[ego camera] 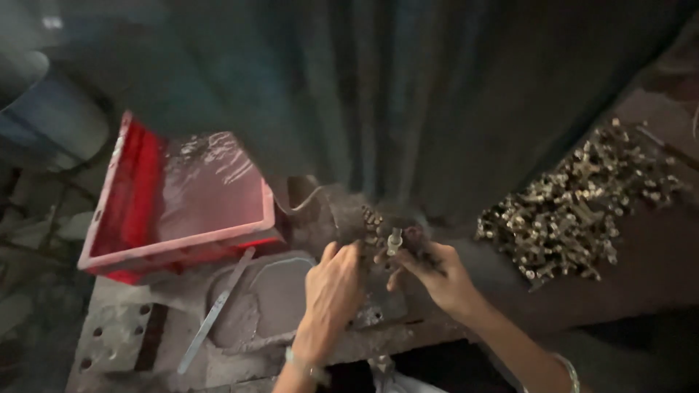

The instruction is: Operating a machine fixture to process small brass metal fittings.

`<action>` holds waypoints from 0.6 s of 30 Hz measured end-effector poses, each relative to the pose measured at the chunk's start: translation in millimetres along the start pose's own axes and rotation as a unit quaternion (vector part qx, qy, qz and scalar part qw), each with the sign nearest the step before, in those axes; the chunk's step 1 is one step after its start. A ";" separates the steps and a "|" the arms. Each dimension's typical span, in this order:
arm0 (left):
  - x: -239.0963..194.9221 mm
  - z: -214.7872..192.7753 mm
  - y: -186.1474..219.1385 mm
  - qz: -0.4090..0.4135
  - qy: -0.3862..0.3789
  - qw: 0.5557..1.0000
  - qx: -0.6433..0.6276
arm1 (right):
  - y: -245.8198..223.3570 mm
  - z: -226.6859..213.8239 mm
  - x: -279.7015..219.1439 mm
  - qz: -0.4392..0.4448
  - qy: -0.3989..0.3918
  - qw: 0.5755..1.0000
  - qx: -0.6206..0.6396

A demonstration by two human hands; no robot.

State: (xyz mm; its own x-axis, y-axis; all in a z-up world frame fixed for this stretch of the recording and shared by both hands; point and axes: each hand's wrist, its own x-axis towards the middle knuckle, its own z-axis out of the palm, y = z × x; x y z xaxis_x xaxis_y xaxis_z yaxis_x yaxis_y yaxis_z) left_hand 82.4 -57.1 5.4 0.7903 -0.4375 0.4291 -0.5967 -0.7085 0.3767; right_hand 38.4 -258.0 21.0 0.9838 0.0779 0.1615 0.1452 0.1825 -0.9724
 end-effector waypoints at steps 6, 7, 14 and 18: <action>-31.6 -18.4 42.3 -0.132 0.013 0.991 0.017 | 6.6 7.6 -10.3 0.032 0.047 0.997 -0.049; -31.2 -1.1 50.8 -0.127 0.014 0.992 0.015 | 1.0 10.7 -8.7 0.030 0.050 0.997 -0.051; 35.2 151.6 129.6 0.083 0.018 0.989 0.124 | -2.1 16.2 -9.8 -0.011 0.042 0.999 0.023; 75.0 162.4 145.1 0.114 -0.135 0.983 0.054 | -0.7 20.6 -9.8 0.031 0.070 0.996 -0.036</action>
